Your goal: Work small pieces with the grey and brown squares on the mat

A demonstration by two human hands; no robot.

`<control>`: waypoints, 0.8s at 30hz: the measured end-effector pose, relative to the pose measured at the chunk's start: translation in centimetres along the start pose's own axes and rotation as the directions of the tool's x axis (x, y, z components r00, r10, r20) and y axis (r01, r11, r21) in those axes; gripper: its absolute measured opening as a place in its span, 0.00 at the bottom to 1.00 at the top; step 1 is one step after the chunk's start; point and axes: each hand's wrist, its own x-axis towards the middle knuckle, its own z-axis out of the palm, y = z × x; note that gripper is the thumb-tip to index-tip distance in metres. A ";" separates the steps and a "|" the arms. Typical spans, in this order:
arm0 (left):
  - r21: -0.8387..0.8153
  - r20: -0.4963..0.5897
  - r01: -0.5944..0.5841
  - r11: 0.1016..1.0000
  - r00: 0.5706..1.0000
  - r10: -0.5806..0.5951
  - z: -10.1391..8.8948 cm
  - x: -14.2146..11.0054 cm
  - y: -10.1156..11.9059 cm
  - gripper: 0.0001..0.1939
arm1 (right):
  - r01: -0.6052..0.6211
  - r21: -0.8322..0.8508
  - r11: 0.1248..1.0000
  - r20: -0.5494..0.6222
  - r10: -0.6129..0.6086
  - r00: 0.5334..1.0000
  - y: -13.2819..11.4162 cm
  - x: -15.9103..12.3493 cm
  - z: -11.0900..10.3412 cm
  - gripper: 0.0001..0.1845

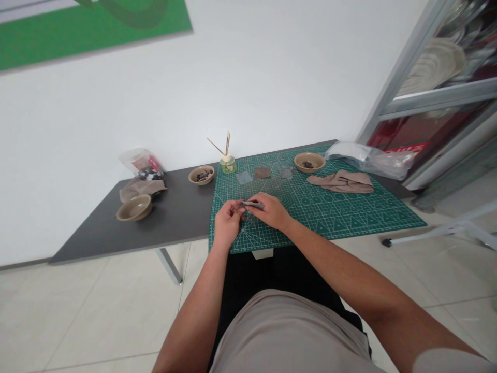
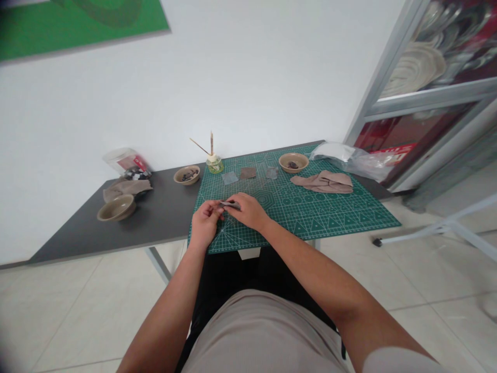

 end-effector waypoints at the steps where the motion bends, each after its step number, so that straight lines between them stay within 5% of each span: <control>1: -0.004 0.001 -0.007 1.000 1.000 0.007 0.0 0.0 -0.1 0.08 | -0.010 -0.002 1.000 -0.007 0.010 1.000 0.0 0.0 0.0 0.05; 11: -0.019 -0.052 -0.063 0.998 0.997 0.062 0.0 0.2 -0.1 0.07 | -0.168 0.036 0.985 -0.084 0.171 0.982 0.1 0.0 0.0 0.07; 18: 0.045 -0.033 -0.100 0.994 0.994 0.102 0.0 0.2 -0.5 0.07 | -0.136 0.040 0.990 -0.004 0.137 0.991 -0.2 0.2 -0.1 0.05; 24: -0.010 -0.043 -0.004 1.000 0.999 0.004 0.0 0.3 -0.5 0.10 | -0.063 0.055 0.996 0.062 0.060 0.996 -0.1 0.3 -0.3 0.05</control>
